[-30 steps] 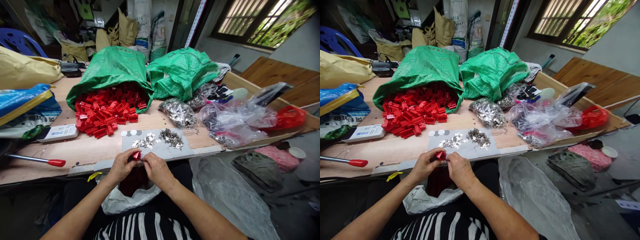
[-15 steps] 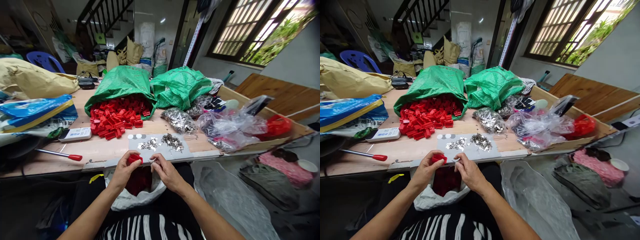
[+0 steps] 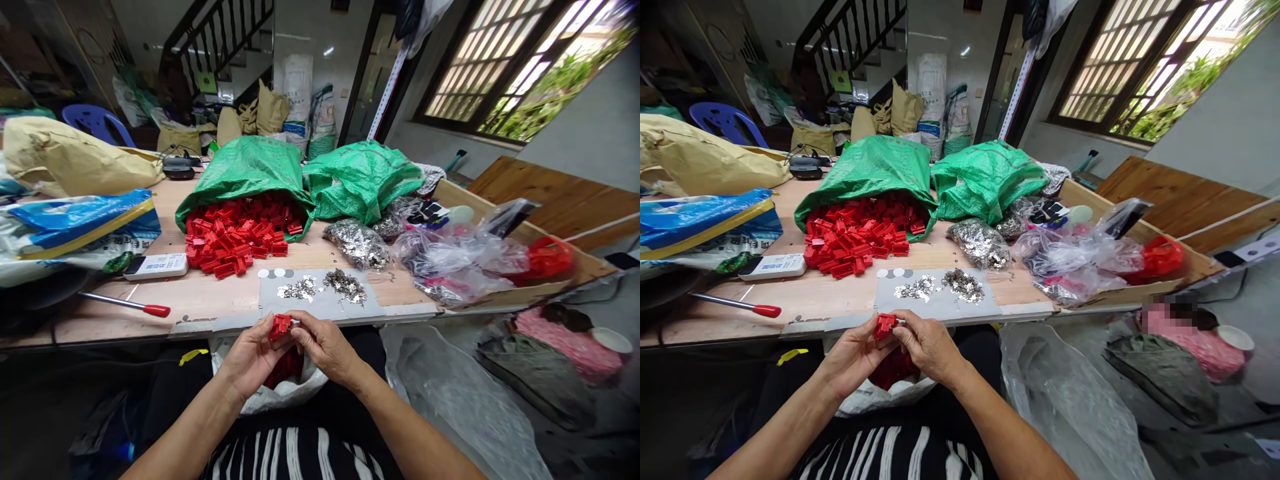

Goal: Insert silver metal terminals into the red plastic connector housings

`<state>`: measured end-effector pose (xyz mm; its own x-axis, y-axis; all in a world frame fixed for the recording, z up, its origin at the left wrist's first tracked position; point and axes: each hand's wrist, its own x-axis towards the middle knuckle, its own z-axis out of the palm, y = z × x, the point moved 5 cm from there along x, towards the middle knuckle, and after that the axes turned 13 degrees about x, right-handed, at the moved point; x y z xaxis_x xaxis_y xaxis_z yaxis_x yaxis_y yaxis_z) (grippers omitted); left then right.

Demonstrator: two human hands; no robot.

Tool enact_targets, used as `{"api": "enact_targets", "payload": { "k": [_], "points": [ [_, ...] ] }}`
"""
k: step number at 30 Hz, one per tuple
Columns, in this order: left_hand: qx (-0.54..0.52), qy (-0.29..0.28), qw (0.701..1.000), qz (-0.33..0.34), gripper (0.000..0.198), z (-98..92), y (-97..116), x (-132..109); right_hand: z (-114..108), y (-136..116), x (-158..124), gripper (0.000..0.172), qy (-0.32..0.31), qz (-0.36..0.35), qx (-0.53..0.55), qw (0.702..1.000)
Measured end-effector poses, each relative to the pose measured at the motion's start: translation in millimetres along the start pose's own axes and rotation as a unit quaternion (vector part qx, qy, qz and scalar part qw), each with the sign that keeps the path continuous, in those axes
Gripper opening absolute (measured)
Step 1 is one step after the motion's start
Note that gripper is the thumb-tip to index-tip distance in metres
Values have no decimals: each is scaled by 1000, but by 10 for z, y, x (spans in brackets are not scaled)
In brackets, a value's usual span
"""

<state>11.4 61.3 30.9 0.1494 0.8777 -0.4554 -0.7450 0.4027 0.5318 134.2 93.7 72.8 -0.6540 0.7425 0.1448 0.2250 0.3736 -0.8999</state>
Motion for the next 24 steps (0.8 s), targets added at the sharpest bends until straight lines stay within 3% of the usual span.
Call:
{"api": "enact_targets", "payload": {
  "k": [5, 11, 15, 17, 19, 22, 23, 24],
  "points": [
    [-14, 22, 1000, 2, 23, -3, -36, -2, -17, -18, -2, 28, 18, -28, -60, 998],
    [5, 24, 1000, -4, 15, -14, -93, 6, -19, 61, 17, 35, 90, -41, -54, 994],
    [36, 13, 999, 6, 8, -150, -153, 77, 22, 193, 71, 37, 74, -2, -29, 997],
    [116, 11, 993, 33, 13, -282, -193, 136, 31, 278, 102, 37, 66, 24, -14, 997],
    [275, 39, 957, 83, 26, -452, -216, 192, 26, 353, 145, 38, 64, 40, -7, 997],
    [357, 71, 925, 112, 24, -711, -276, 245, 22, 421, 249, 37, 55, 49, -25, 997],
    [400, 83, 904, 130, 26, -784, -277, 246, 25, 432, 297, 36, 52, 49, -37, 997],
    [479, 95, 858, 160, 27, -834, -263, 237, 34, 435, 354, 34, 49, 46, -52, 996]
  ]
}}
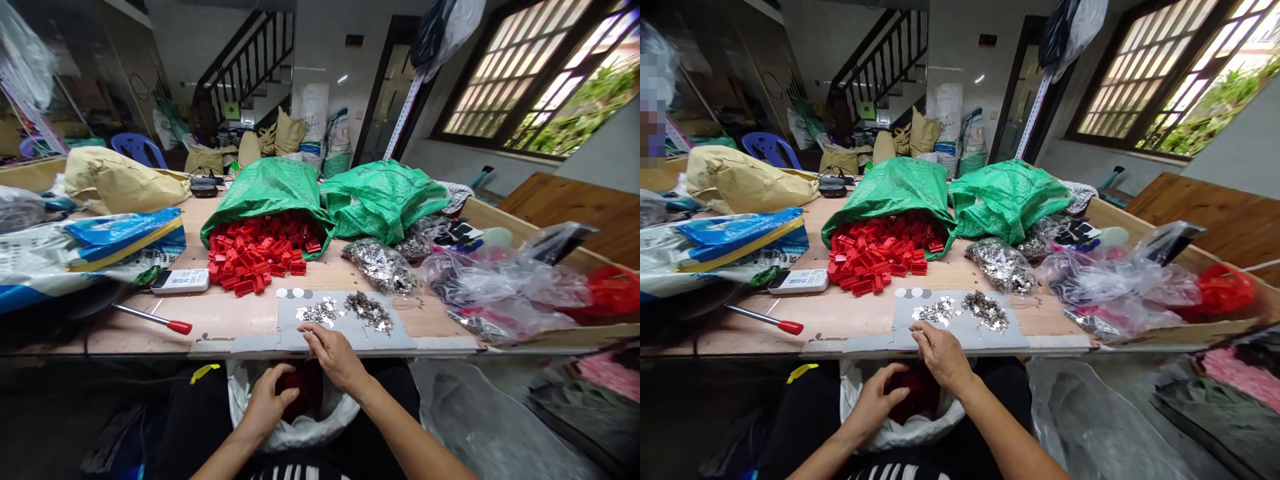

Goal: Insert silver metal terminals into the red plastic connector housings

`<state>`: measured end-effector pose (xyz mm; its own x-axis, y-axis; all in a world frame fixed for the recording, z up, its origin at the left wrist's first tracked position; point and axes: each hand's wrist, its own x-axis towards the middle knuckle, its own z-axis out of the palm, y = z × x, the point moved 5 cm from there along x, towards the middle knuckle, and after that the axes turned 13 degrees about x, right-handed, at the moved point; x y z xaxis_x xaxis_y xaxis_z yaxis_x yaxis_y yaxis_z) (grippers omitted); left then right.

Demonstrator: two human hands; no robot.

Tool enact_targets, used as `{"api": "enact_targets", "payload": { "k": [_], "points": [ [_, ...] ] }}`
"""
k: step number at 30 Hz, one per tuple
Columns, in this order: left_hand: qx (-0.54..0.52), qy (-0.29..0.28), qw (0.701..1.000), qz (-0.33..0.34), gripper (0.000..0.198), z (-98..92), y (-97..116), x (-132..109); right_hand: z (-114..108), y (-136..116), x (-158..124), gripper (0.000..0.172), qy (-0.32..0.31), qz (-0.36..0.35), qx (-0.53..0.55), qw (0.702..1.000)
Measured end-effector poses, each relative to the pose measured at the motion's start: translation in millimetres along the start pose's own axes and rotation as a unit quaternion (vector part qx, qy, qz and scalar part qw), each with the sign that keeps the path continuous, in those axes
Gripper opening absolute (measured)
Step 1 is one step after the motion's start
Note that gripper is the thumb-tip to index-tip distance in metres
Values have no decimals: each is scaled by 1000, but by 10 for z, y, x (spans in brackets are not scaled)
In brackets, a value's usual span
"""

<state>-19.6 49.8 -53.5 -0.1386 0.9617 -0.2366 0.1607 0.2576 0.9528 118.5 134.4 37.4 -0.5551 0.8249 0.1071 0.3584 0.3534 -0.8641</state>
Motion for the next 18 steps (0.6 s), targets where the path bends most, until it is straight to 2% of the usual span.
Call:
{"api": "enact_targets", "payload": {
  "k": [2, 5, 10, 13, 16, 18],
  "points": [
    [140, -1, 989, 53, 27, -33, -55, -15, 49, -28, 136, 28, -5, -18, -33, 999],
    [214, -23, 973, 79, 26, -38, -125, -28, 198, -112, 410, 23, -21, -57, -92, 994],
    [232, -34, 969, 80, 27, -43, -161, -21, 617, -319, 1008, 27, -82, -126, -207, 967],
    [229, -37, 969, 90, 26, -55, -160, -26, 843, -400, 1356, 28, -105, -128, -276, 947],
    [207, -36, 972, 103, 23, -75, -164, -33, 990, -431, 1582, 27, -124, -124, -298, 938],
    [183, -27, 977, 109, 20, -104, -162, -40, 1032, -436, 1636, 30, -127, -123, -294, 939]
  ]
}}
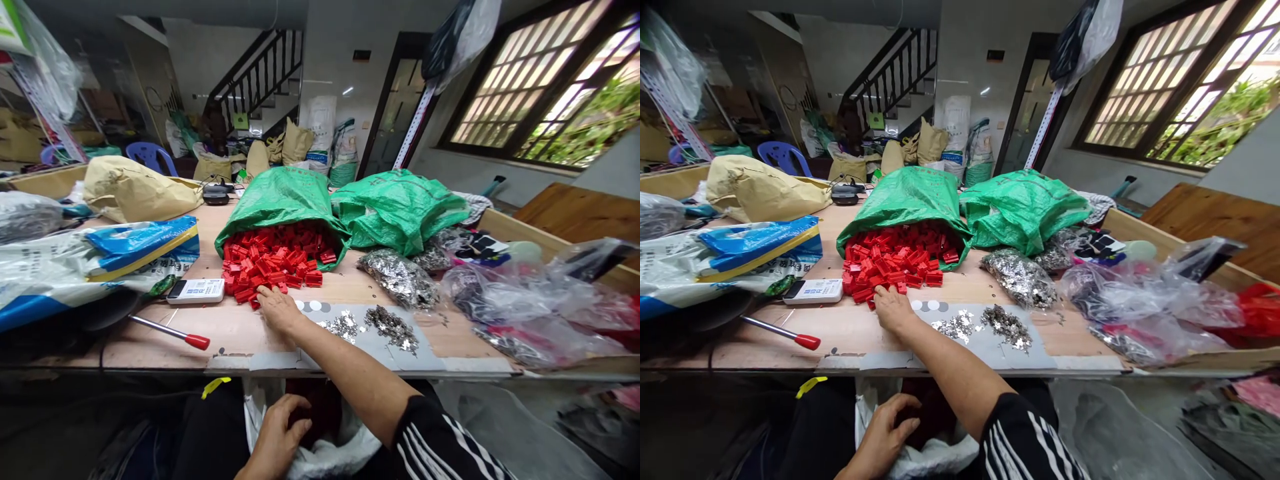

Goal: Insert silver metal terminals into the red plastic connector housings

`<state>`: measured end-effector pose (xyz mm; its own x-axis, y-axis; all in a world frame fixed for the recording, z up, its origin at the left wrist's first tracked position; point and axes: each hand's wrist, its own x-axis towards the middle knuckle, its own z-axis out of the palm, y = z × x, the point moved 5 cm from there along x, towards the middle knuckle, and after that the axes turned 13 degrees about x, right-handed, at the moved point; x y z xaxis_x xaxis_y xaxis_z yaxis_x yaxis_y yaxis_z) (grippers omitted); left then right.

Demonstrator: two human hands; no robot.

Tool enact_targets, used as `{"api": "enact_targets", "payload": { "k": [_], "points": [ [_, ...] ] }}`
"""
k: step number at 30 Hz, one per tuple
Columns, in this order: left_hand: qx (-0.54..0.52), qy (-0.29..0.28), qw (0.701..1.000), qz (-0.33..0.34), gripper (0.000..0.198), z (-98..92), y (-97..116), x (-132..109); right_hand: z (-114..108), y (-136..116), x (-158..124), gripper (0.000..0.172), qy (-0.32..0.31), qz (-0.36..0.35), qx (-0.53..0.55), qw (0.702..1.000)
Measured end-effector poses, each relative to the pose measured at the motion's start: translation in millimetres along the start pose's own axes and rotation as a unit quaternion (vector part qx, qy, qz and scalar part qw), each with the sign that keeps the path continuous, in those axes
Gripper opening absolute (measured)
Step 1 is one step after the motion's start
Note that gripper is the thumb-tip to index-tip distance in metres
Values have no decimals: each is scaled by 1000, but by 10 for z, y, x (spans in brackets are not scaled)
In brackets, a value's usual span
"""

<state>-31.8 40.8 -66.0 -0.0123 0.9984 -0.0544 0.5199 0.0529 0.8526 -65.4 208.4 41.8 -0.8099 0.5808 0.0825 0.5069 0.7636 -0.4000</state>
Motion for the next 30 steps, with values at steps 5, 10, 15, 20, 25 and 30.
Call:
{"api": "enact_targets", "payload": {
  "k": [5, 10, 15, 20, 25, 30],
  "points": [
    [-101, 31, 994, -31, 17, -159, 35, -37, -51, -48, -230, 38, 20, -9, 49, 999],
    [-295, 127, 942, -94, 24, -430, 127, -83, -319, -96, -931, 27, 100, -42, 258, 960],
    [-368, 151, 912, -103, 68, -436, 318, -89, -371, -110, -1700, 17, 21, -8, 380, 925],
    [-363, 67, 922, -114, 48, -187, 485, -84, -319, -25, -2154, 20, -8, 44, 415, 909],
    [-402, 48, 906, -123, 41, -106, 595, -78, -458, 511, -2339, 26, 93, 156, 360, 915],
    [-453, 31, 876, -166, 43, -105, 648, -92, -685, 1084, -2383, 25, 191, 296, 66, 933]
  ]
}}
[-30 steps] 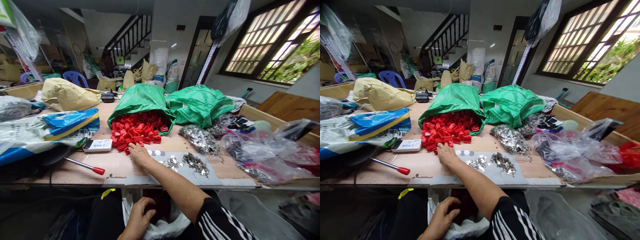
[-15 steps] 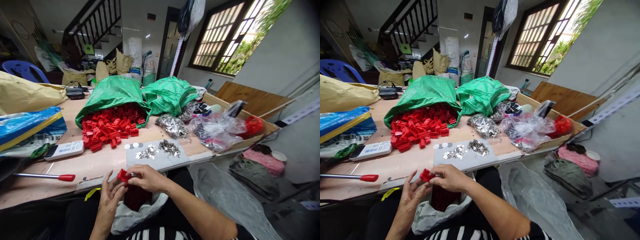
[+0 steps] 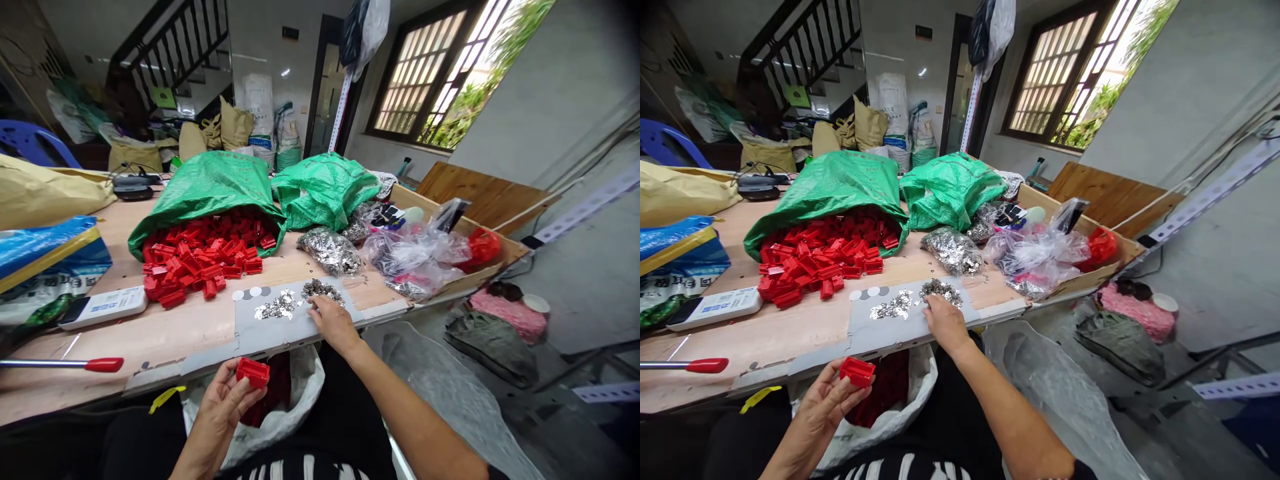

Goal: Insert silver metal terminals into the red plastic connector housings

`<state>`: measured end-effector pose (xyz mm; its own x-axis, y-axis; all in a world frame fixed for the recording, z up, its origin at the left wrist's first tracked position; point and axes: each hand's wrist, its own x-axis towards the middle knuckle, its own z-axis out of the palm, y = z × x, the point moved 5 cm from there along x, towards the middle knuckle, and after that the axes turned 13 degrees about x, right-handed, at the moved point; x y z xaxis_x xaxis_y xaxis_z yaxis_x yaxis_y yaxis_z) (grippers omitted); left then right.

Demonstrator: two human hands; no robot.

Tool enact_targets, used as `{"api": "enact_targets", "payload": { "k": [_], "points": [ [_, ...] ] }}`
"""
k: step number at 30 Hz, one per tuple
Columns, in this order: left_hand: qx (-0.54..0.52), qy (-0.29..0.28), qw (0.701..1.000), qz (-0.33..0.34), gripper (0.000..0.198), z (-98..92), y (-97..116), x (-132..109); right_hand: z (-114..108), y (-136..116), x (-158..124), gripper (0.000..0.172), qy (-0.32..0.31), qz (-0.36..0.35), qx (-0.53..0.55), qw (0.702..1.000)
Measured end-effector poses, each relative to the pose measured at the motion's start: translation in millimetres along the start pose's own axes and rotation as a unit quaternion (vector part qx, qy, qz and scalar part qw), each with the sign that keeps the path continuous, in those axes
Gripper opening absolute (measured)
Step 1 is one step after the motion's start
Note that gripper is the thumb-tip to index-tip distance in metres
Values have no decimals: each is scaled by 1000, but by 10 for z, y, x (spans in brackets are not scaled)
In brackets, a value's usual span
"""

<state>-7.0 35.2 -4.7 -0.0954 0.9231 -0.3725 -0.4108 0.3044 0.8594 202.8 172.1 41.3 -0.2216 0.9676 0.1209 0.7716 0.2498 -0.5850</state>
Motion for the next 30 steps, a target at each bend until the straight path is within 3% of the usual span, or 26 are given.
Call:
{"api": "enact_targets", "payload": {
  "k": [3, 7, 23, 26, 30],
  "points": [
    [-17, -20, 999, -26, 53, 22, 1, -18, 61, 59, 139, 26, -11, 6, -88, 996],
    [-18, -41, 998, -49, 63, 51, -9, -25, 141, 63, 229, 23, -15, 15, -117, 993],
    [-1, -99, 994, -43, 33, 373, 21, 88, 94, -11, 248, 15, -3, -13, -95, 995],
    [47, -78, 995, -29, 27, 364, 44, 162, 2, -125, 157, 12, 9, -43, -49, 998],
    [102, -78, 992, -18, 33, 428, 56, 265, -71, -387, -112, 6, 5, -99, 106, 989]
  ]
}}
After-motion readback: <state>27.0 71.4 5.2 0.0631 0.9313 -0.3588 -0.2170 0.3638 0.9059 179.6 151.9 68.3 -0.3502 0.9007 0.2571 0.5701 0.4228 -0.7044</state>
